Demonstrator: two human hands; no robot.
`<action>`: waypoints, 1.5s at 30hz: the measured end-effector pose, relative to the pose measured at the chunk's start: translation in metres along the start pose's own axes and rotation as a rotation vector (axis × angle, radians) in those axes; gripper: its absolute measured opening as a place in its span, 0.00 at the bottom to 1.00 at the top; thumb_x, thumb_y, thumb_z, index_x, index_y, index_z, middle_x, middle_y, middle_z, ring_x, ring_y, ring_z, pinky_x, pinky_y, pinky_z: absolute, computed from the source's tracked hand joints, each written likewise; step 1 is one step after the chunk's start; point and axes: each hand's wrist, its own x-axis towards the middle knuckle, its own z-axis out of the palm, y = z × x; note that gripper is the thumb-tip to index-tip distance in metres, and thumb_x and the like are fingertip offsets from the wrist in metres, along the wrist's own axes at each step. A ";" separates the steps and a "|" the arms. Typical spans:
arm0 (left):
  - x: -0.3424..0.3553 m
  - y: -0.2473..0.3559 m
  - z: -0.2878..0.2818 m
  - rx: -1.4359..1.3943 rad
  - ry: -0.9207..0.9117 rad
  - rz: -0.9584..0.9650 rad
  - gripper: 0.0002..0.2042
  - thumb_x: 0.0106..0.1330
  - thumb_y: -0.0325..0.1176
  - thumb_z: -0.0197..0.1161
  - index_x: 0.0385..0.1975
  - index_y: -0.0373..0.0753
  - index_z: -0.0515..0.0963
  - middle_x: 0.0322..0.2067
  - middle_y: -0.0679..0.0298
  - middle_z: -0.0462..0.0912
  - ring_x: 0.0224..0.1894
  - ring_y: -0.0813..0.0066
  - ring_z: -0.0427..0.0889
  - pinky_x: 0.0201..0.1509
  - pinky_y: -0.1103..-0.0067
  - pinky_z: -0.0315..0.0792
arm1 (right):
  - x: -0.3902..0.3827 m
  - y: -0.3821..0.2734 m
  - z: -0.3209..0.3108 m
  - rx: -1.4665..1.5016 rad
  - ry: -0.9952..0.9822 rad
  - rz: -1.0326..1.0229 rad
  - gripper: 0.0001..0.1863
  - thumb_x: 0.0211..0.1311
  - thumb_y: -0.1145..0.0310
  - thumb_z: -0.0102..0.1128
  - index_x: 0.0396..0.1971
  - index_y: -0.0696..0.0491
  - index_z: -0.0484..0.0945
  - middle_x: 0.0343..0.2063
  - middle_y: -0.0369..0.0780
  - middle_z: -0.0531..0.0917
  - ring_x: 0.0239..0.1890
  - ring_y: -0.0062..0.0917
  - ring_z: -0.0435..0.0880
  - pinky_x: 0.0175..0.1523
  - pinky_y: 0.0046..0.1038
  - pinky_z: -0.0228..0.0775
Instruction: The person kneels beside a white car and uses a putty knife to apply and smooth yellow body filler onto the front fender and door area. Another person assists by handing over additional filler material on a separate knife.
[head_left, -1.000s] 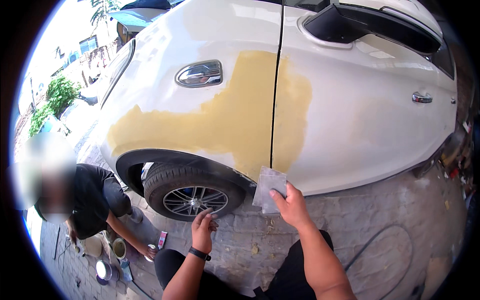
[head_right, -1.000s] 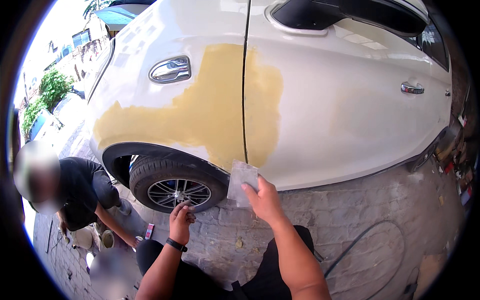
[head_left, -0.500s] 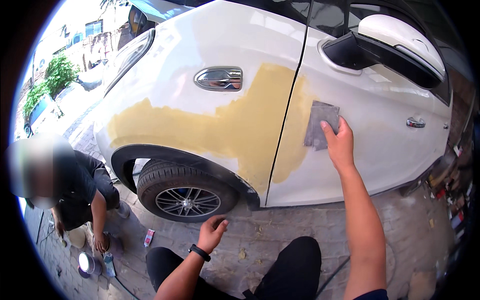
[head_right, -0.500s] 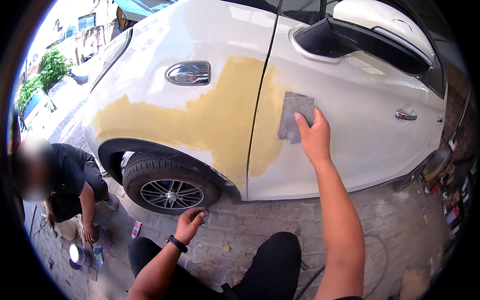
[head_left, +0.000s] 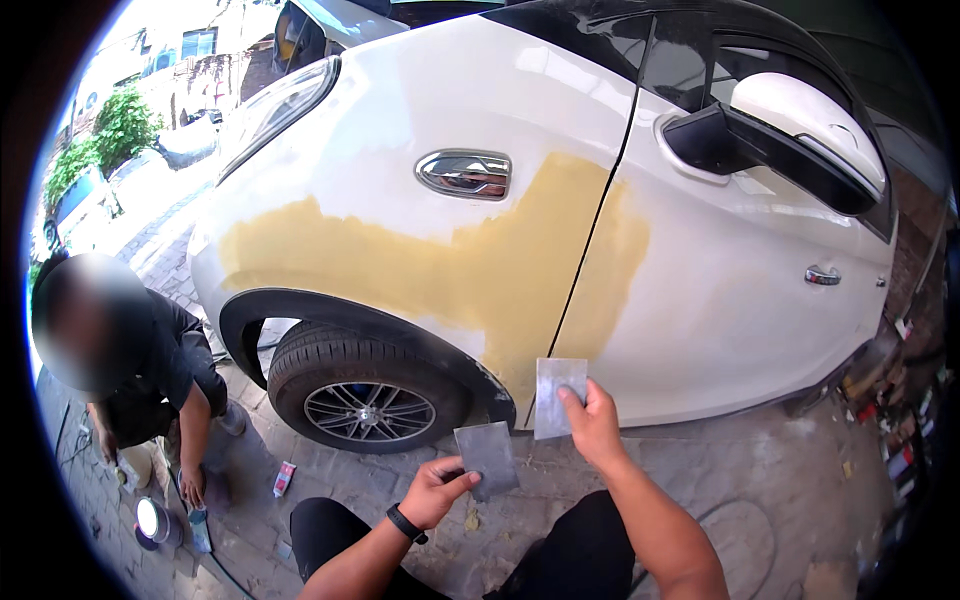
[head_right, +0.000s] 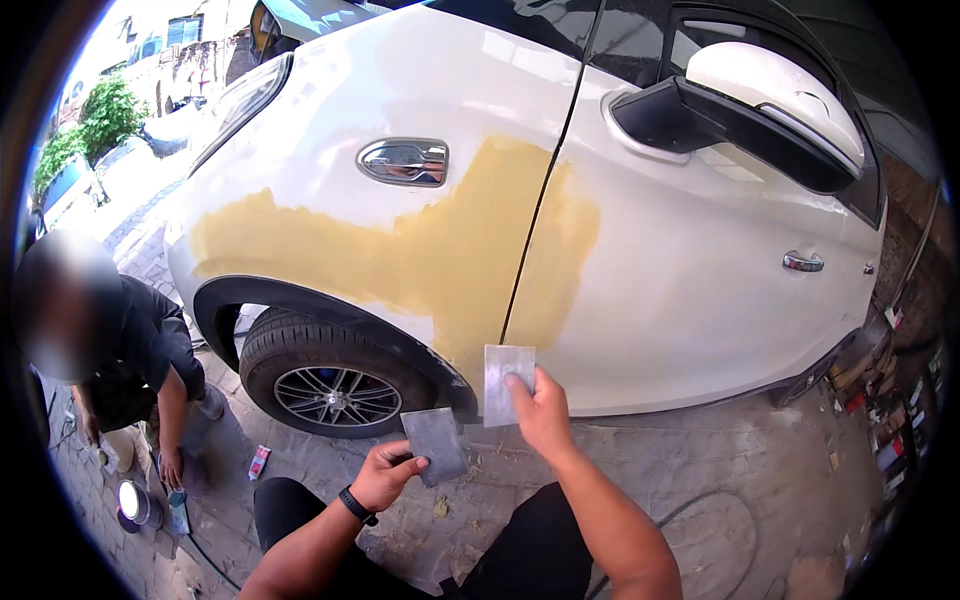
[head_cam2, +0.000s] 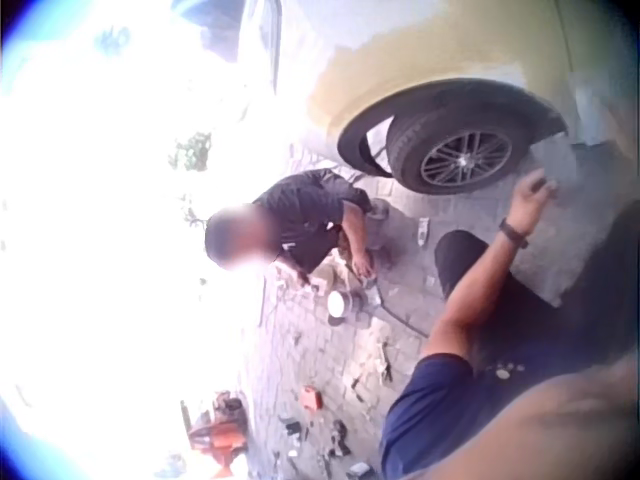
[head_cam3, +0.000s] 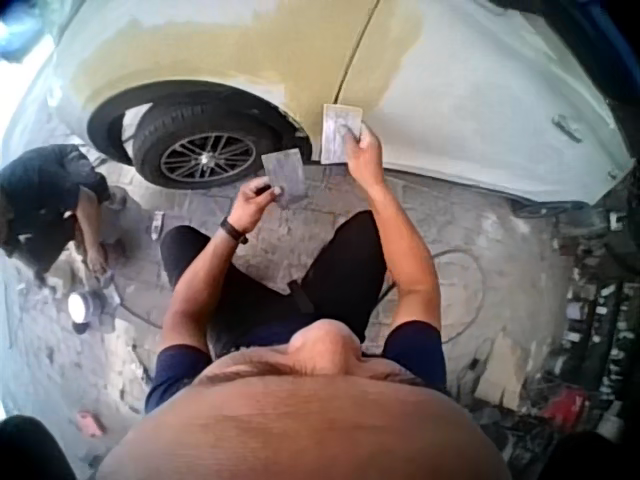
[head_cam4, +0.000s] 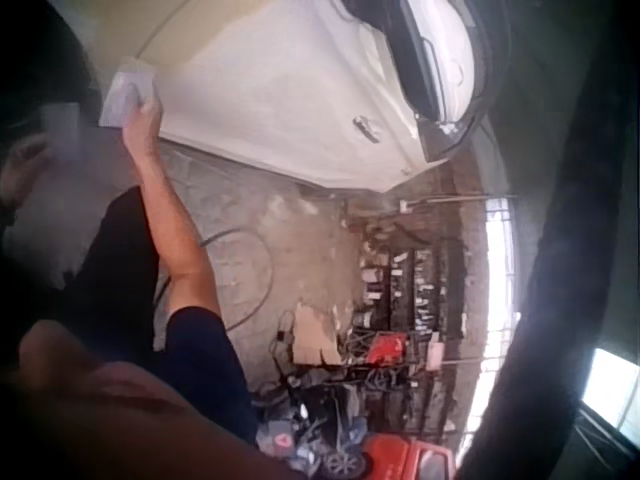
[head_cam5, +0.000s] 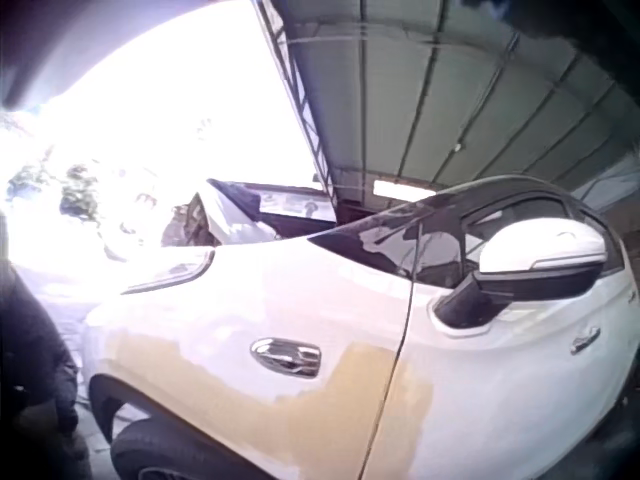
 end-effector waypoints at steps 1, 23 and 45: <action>0.001 0.001 0.001 -0.049 0.016 0.010 0.10 0.74 0.25 0.67 0.52 0.32 0.85 0.43 0.70 0.87 0.44 0.84 0.80 0.50 0.82 0.74 | 0.028 -0.018 -0.021 0.038 0.114 -0.125 0.17 0.79 0.65 0.58 0.54 0.65 0.77 0.44 0.41 0.87 0.47 0.20 0.80 0.55 0.29 0.74; 0.023 -0.081 -0.039 0.472 0.270 0.069 0.11 0.68 0.33 0.69 0.33 0.30 0.78 0.25 0.61 0.77 0.30 0.79 0.73 0.35 0.73 0.71 | 0.237 -0.168 -0.115 -1.067 0.761 -0.944 0.34 0.59 0.48 0.76 0.57 0.51 0.71 0.45 0.40 0.84 0.45 0.40 0.87 0.40 0.40 0.80; 0.012 -0.055 -0.034 0.496 0.232 -0.051 0.12 0.69 0.33 0.68 0.31 0.31 0.74 0.21 0.63 0.71 0.28 0.80 0.67 0.32 0.72 0.67 | 0.196 -0.104 -0.080 -0.956 0.602 -0.997 0.35 0.50 0.56 0.82 0.53 0.53 0.73 0.39 0.41 0.82 0.36 0.39 0.84 0.35 0.37 0.76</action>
